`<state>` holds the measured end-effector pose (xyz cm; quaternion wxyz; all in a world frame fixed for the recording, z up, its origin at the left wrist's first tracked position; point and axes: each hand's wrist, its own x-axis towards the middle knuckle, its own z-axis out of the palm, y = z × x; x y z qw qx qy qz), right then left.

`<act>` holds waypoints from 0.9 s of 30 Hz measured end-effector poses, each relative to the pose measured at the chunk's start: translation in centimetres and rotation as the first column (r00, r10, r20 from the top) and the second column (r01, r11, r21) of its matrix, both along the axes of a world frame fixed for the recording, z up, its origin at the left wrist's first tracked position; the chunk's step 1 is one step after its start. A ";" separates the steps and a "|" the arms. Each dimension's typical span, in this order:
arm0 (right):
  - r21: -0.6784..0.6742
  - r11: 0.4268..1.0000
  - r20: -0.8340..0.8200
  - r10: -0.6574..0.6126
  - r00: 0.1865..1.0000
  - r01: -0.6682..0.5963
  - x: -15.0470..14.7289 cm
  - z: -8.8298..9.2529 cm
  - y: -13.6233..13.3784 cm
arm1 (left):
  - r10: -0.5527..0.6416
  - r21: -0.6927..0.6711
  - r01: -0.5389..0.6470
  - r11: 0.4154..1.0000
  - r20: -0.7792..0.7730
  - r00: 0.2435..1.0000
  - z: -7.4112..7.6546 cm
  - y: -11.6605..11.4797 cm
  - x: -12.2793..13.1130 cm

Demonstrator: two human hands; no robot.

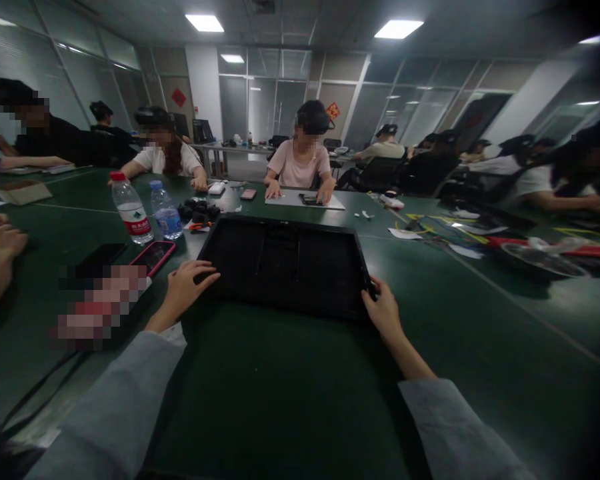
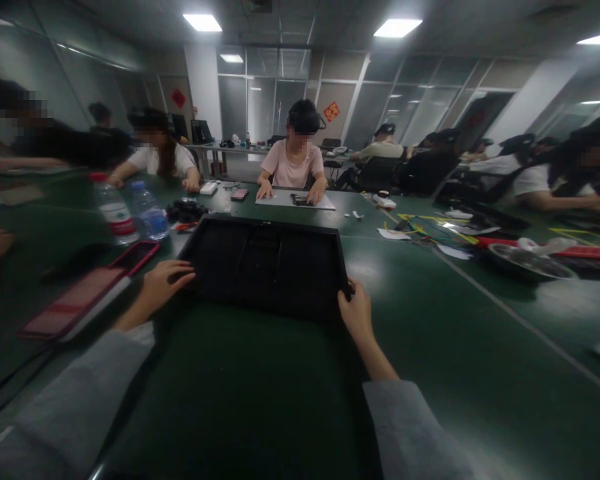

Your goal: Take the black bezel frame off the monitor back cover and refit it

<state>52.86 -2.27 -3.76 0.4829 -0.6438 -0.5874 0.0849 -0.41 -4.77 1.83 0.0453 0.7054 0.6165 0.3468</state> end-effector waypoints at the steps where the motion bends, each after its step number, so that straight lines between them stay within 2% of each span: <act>1: -0.006 1.000 -0.009 0.001 1.000 -0.001 -0.1 -0.1 0.0 | 0.082 0.060 -0.084 0.995 0.042 0.996 -0.3 0.4 -0.3; 2: -0.007 1.000 -0.014 0.001 1.000 -0.002 -0.2 -0.1 0.0 | 0.149 0.088 -0.156 0.984 0.083 0.985 -0.7 0.8 -0.7; 4: -0.007 1.000 -0.002 -0.003 1.000 0.003 -0.5 -0.1 0.3 | 0.239 0.052 -0.249 0.967 0.153 0.959 -1.5 1.4 -1.3; 9: 0.003 0.999 0.054 -0.033 0.998 0.032 -1.1 0.2 2.4 | 0.335 -0.133 -0.311 0.941 0.238 0.912 -2.5 2.3 -2.4; 14: 0.066 0.998 0.101 0.005 0.995 -0.011 -1.7 0.7 4.2 | 0.370 -0.155 -0.343 0.926 0.201 0.907 -2.4 2.6 -2.4; 20: 0.192 0.981 0.162 -0.039 0.986 0.007 -2.3 1.5 2.5 | 0.414 -0.107 -0.402 0.909 0.138 0.900 -2.0 2.5 -1.9; 24: 0.184 0.983 0.142 -0.034 0.989 0.007 -2.2 1.4 1.4 | 0.415 -0.107 -0.404 0.908 0.114 0.903 -1.9 2.4 -1.8; 27: 0.151 0.989 0.124 -0.027 0.992 0.008 -1.7 0.7 1.9 | 0.416 -0.114 -0.406 0.907 0.081 0.906 -2.0 2.5 -1.7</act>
